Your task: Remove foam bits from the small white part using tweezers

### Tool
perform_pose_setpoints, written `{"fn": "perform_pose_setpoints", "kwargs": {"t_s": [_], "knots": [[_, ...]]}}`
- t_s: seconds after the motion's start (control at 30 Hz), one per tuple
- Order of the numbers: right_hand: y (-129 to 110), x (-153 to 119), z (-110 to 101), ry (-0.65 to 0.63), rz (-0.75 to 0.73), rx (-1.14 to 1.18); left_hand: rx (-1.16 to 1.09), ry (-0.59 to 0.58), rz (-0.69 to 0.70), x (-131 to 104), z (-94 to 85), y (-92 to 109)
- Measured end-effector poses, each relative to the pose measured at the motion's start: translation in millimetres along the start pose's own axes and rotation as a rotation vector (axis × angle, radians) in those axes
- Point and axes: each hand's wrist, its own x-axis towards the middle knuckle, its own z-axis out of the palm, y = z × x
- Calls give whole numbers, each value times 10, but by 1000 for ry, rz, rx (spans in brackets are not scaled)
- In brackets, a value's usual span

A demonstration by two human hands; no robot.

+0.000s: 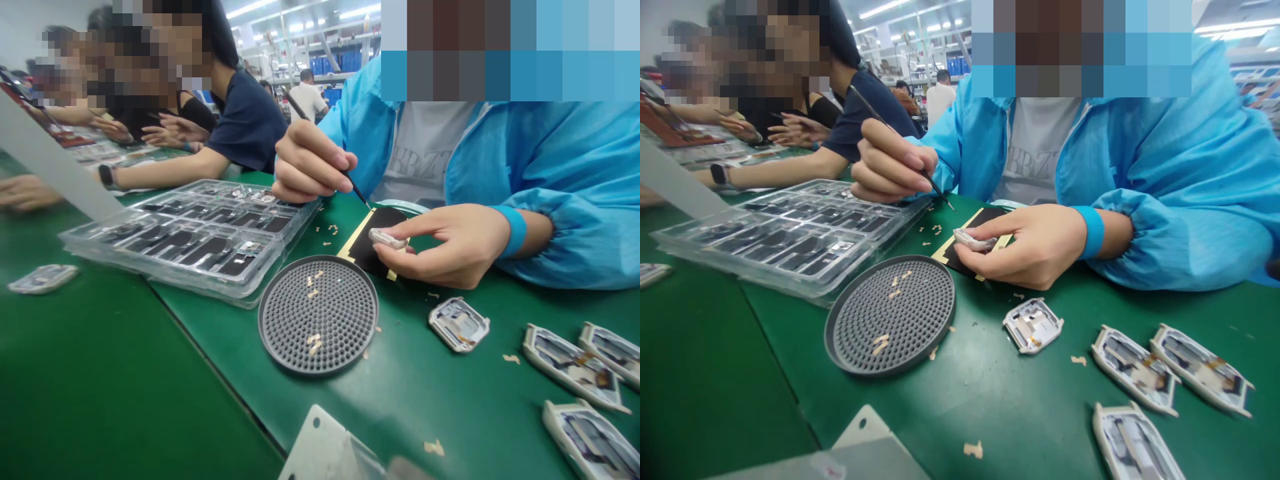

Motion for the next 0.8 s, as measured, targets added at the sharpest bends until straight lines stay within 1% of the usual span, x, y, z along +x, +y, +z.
{"fn": "perform_pose_setpoints", "kwargs": {"t_s": [0.07,0.1,0.13,0.17,0.23,0.27,0.3,0.33,0.37,0.4,0.43,0.47,0.5,0.53,0.57,0.6,0.63,0.7,0.73,0.77,0.8], "knots": [[-33,10,-31,-12,-52,-210,136,46,-277,-166,9,184],[-47,19,-42,-15,-67,-298,198,54,-391,-233,2,235],[-59,27,-50,-14,-78,-369,251,30,-467,-272,-6,252],[-68,35,-56,-8,-92,-424,284,-38,-481,-275,-10,234],[-77,46,-61,16,-143,-492,303,-233,-393,-145,12,101],[-78,48,-62,28,-176,-512,313,-328,-352,-13,42,0],[-79,47,-63,38,-200,-528,293,-375,-279,157,82,-116],[-80,45,-64,44,-212,-541,275,-377,-235,355,131,-238],[-83,41,-65,46,-213,-550,229,-360,-139,568,183,-359],[-87,36,-67,44,-202,-557,70,-436,164,784,234,-473],[-94,31,-69,39,-186,-562,-95,-470,524,987,281,-575],[-102,27,-72,33,-170,-563,-238,-468,887,1165,321,-664],[-112,23,-75,24,-156,-565,-288,-520,1199,1306,349,-740],[-121,20,-78,14,-146,-565,-307,-577,1448,1403,362,-808],[-131,18,-82,3,-139,-566,-307,-643,1625,1454,356,-874],[-139,16,-85,-7,-135,-566,-293,-708,1726,1459,329,-945],[-145,15,-87,-11,-133,-564,-284,-761,1778,1423,278,-1025],[-151,13,-88,-14,-123,-559,-285,-840,1808,1264,117,-1218],[-151,13,-86,-10,-122,-556,-272,-906,1832,1165,20,-1323],[-150,13,-83,0,-124,-552,-257,-972,1814,1068,-76,-1424],[-148,13,-80,12,-131,-550,-239,-1005,1746,981,-162,-1513]]}}
